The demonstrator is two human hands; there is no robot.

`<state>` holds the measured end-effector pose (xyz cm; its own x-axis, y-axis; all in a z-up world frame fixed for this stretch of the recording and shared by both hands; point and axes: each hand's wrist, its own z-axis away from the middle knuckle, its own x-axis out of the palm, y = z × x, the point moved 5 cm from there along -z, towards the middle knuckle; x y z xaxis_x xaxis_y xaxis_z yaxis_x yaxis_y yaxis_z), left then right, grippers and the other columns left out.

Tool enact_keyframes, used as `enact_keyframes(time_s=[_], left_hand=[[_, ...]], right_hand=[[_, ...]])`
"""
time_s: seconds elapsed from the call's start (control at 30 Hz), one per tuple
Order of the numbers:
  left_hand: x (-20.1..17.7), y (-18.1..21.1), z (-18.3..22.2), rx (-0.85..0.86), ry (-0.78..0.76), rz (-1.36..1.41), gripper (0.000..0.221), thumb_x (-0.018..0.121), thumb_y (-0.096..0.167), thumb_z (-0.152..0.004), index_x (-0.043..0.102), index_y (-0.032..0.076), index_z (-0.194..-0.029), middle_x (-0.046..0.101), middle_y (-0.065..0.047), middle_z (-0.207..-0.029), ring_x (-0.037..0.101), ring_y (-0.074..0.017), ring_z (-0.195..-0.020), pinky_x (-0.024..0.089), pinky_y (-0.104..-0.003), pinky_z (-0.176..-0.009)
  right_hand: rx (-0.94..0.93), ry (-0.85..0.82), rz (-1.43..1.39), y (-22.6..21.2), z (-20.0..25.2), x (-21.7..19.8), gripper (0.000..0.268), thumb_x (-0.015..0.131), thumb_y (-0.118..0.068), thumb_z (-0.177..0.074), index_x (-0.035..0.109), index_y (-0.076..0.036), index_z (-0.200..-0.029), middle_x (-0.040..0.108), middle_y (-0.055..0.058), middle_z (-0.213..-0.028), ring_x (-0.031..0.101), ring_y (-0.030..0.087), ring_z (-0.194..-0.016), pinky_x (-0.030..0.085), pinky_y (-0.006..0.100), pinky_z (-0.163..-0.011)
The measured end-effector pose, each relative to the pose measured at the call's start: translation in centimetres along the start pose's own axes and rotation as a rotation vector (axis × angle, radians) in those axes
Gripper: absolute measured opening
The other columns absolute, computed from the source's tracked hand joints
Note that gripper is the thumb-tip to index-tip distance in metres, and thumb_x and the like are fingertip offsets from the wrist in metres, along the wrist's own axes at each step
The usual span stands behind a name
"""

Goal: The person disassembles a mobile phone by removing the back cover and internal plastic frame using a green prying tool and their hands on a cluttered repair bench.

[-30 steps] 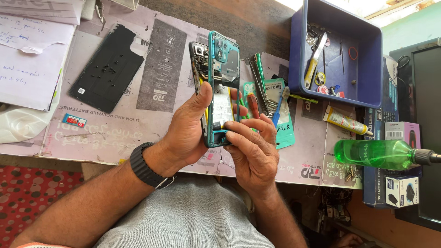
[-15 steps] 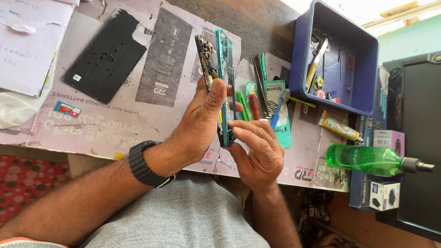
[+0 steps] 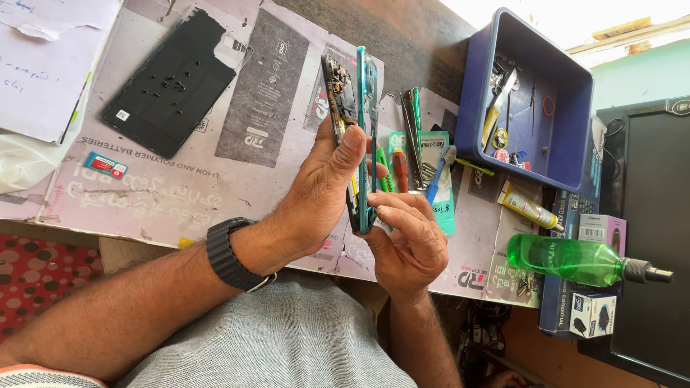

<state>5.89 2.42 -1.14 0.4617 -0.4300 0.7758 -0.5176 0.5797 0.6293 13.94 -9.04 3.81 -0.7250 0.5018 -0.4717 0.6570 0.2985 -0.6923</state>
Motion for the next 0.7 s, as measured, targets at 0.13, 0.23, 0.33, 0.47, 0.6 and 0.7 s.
enact_keyframes(time_s=[0.13, 0.23, 0.33, 0.47, 0.6, 0.7], left_hand=[[0.01, 0.07, 0.05, -0.008, 0.008, 0.003, 0.072, 0.048, 0.066, -0.095, 0.041, 0.012, -0.141, 0.051, -0.004, -0.113, 0.059, -0.013, -0.103, 0.057, -0.028, -0.087], [0.08, 0.3, 0.08, 0.022, 0.0, -0.016, 0.072, 0.053, 0.064, -0.097, 0.041, 0.009, -0.142, 0.05, -0.005, -0.113, 0.059, -0.0142, -0.104, 0.057, -0.029, -0.088], [0.14, 0.24, -0.02, 0.005, 0.013, -0.032, 0.071, 0.053, 0.064, -0.095, 0.04, 0.012, -0.143, 0.05, -0.004, -0.111, 0.06, -0.0139, -0.101, 0.057, -0.029, -0.085], [0.2, 0.2, -0.05, 0.0, 0.012, 0.005, 0.071, 0.053, 0.064, -0.096, 0.042, 0.011, -0.142, 0.051, -0.004, -0.112, 0.06, -0.0139, -0.102, 0.058, -0.029, -0.085], [0.11, 0.19, -0.11, -0.003, 0.01, -0.011, 0.07, 0.053, 0.062, -0.096, 0.04, 0.012, -0.144, 0.05, -0.004, -0.111, 0.061, -0.0137, -0.102, 0.059, -0.029, -0.085], [0.0, 0.09, -0.17, 0.011, 0.003, 0.014, 0.07, 0.056, 0.058, -0.097, 0.038, 0.012, -0.147, 0.05, -0.004, -0.111, 0.06, -0.0141, -0.102, 0.059, -0.03, -0.086]], right_hand=[[0.003, 0.018, -0.006, 0.0, 0.05, 0.08, 0.035, 0.083, -0.009, -0.089, 0.066, -0.006, -0.119, 0.075, 0.014, -0.116, 0.071, 0.022, -0.106, 0.058, 0.031, -0.088], [0.002, 0.02, -0.008, 0.12, 0.09, 0.01, 0.034, 0.083, -0.009, -0.088, 0.067, -0.006, -0.118, 0.075, 0.014, -0.115, 0.071, 0.022, -0.103, 0.057, 0.03, -0.087], [0.001, 0.019, -0.025, 0.29, 0.1, -0.02, 0.034, 0.083, -0.009, -0.089, 0.067, -0.006, -0.119, 0.075, 0.014, -0.115, 0.071, 0.022, -0.102, 0.057, 0.031, -0.089], [0.007, 0.029, -0.044, 0.42, 0.12, -0.01, 0.033, 0.083, -0.008, -0.09, 0.067, -0.006, -0.119, 0.075, 0.015, -0.116, 0.07, 0.021, -0.102, 0.057, 0.032, -0.09], [0.012, 0.032, -0.059, 0.57, 0.25, 0.05, 0.034, 0.082, -0.008, -0.09, 0.066, -0.007, -0.12, 0.075, 0.014, -0.116, 0.07, 0.022, -0.107, 0.056, 0.036, -0.097], [0.038, 0.041, -0.109, 0.8, 0.45, -0.05, 0.033, 0.081, -0.006, -0.092, 0.066, -0.008, -0.122, 0.075, 0.014, -0.117, 0.069, 0.021, -0.106, 0.055, 0.039, -0.105]])
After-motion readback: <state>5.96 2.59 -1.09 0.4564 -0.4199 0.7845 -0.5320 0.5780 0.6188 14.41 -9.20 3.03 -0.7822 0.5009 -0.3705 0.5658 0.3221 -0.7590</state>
